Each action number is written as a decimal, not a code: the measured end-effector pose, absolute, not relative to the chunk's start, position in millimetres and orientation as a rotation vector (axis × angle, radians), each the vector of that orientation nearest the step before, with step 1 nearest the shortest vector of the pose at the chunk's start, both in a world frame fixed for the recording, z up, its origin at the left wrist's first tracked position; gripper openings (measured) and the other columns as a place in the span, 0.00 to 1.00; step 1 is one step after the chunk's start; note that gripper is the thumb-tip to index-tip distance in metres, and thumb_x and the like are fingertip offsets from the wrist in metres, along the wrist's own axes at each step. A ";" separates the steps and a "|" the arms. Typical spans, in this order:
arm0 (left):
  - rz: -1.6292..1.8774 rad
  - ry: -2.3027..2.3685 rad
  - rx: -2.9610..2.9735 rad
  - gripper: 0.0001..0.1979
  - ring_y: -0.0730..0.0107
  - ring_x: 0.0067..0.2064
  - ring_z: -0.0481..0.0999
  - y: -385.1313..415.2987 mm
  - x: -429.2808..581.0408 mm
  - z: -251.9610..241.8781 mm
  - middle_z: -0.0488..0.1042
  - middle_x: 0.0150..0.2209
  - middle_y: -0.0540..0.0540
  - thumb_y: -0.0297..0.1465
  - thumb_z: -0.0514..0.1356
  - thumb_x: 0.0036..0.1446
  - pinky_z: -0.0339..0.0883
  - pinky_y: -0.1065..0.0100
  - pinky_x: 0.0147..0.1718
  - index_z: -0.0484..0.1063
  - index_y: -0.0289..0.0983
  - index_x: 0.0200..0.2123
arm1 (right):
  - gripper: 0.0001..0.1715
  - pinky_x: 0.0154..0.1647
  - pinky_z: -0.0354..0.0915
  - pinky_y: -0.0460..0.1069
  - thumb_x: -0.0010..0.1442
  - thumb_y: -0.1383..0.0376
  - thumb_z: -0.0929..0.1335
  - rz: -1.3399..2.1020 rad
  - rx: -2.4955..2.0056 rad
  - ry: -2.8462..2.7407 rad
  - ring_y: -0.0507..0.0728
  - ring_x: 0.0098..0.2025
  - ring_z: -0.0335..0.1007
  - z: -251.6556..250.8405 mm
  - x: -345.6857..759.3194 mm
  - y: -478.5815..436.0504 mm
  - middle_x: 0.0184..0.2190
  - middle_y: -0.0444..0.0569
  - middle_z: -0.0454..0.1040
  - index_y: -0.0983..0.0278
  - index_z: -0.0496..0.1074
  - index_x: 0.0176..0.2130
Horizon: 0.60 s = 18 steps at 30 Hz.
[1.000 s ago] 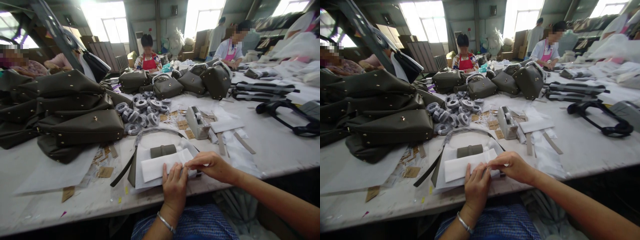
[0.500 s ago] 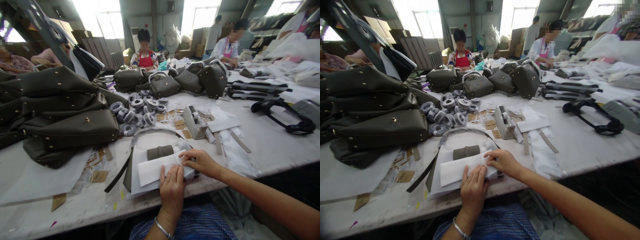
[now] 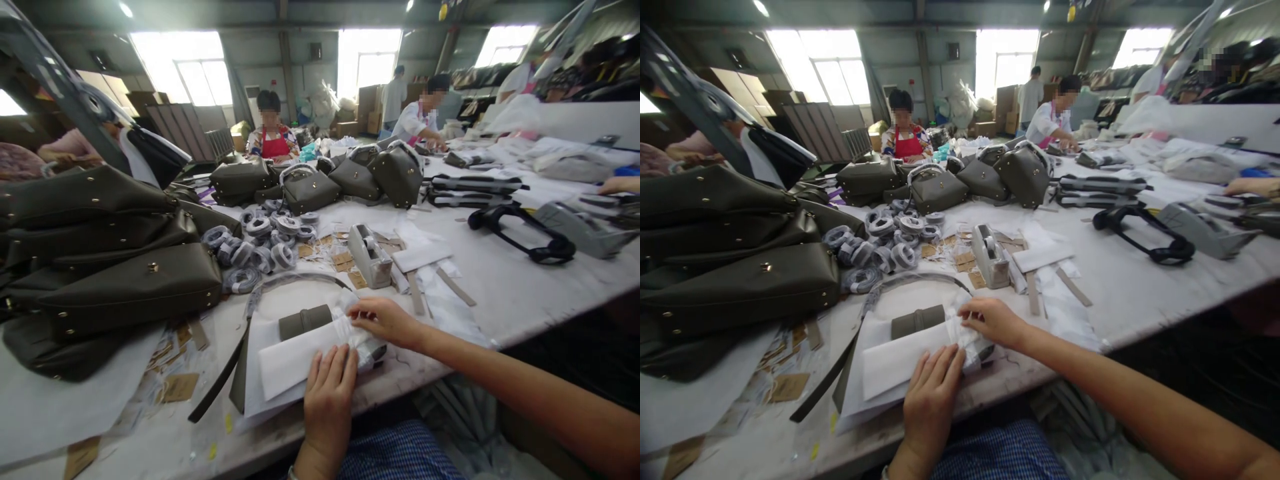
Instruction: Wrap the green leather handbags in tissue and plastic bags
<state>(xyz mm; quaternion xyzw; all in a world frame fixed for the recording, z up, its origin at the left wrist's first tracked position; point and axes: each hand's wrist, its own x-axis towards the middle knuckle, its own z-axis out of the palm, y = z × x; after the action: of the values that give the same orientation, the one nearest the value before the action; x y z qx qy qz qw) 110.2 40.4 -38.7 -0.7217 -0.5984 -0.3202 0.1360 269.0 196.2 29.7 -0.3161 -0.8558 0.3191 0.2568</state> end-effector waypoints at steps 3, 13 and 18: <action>-0.972 -1.726 -2.058 0.17 0.64 0.53 0.76 41.2 111.7 -39.7 0.77 0.53 0.50 0.29 0.49 0.70 0.61 0.58 0.62 0.74 0.44 0.53 | 0.11 0.50 0.69 0.51 0.63 0.60 0.69 0.779 -1.201 -1.913 0.58 0.46 0.74 49.8 290.4 236.4 0.44 0.49 0.79 0.61 0.78 0.44; -1.105 -1.698 -1.984 0.17 0.66 0.52 0.76 45.1 114.6 -48.2 0.78 0.52 0.53 0.34 0.48 0.71 0.60 0.59 0.60 0.75 0.46 0.52 | 0.15 0.33 0.75 0.47 0.70 0.64 0.65 1.477 -1.723 -1.405 0.55 0.32 0.78 72.5 304.2 355.8 0.31 0.56 0.79 0.72 0.74 0.37; -1.145 -1.703 -1.977 0.17 0.66 0.52 0.76 46.1 115.0 -49.1 0.78 0.52 0.54 0.36 0.48 0.71 0.61 0.59 0.59 0.75 0.46 0.52 | 0.13 0.26 0.73 0.44 0.71 0.62 0.64 1.736 -1.707 -1.222 0.51 0.28 0.76 75.1 296.8 369.4 0.34 0.49 0.78 0.71 0.71 0.46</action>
<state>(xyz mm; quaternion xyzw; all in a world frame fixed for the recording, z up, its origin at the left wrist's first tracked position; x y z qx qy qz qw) 115.0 46.1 -49.1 -0.6864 -0.5913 -0.3975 0.1455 296.8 369.4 75.1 -0.6129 -0.4390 0.6234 0.2072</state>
